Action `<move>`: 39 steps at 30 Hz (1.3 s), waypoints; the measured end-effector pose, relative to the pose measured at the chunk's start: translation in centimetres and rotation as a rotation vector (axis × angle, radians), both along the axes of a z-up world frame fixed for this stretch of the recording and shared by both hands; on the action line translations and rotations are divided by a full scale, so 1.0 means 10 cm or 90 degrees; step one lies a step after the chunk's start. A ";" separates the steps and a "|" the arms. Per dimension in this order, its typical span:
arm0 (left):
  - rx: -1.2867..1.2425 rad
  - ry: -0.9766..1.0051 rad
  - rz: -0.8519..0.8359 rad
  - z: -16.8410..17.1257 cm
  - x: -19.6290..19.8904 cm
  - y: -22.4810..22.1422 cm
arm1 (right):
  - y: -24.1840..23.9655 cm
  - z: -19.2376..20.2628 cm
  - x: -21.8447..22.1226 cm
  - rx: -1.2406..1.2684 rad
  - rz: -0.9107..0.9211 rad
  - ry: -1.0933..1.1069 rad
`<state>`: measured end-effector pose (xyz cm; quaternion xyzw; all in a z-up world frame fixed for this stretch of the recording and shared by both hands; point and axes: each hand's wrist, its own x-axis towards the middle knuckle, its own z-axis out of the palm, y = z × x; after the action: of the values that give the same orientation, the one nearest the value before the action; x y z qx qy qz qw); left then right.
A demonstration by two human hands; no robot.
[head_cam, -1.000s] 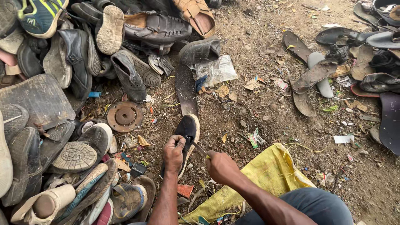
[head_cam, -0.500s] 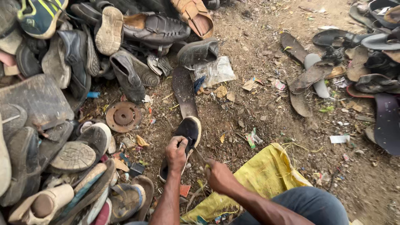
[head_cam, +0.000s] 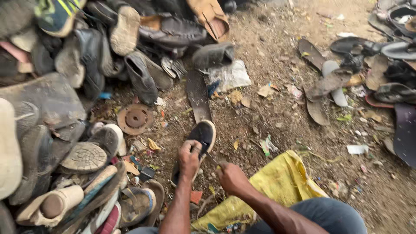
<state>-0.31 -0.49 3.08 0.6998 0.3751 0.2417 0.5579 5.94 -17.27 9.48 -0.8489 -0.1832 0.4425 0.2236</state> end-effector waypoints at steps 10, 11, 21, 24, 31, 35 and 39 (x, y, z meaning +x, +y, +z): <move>0.394 0.602 -0.182 0.43 -0.38 -0.40 | -0.57 0.38 0.45 0.027 0.194 -0.309; 0.395 0.603 -0.181 0.38 -0.39 -0.41 | -0.55 0.43 0.44 -0.007 0.203 -0.281; 0.693 0.293 -0.119 -0.41 -0.35 -0.24 | -0.32 0.37 0.17 0.134 0.175 -0.282; 0.688 0.253 -0.100 -0.37 -0.36 -0.22 | -0.15 0.21 0.06 0.141 0.190 -0.322; 0.545 0.115 -0.141 -0.24 -0.49 -0.05 | 0.14 -0.17 -0.12 0.284 0.245 -0.458; 0.492 0.122 -0.174 -0.28 -0.51 -0.01 | 0.18 -0.33 -0.06 0.204 0.277 -0.407; 0.463 0.108 -0.232 -0.35 -0.52 0.02 | 0.25 -0.51 -0.13 0.153 0.289 -0.405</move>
<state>-5.52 -0.33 -0.40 0.9235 0.1801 0.1970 0.2754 4.69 -14.76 4.35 -0.8493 -0.4764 0.1712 0.1500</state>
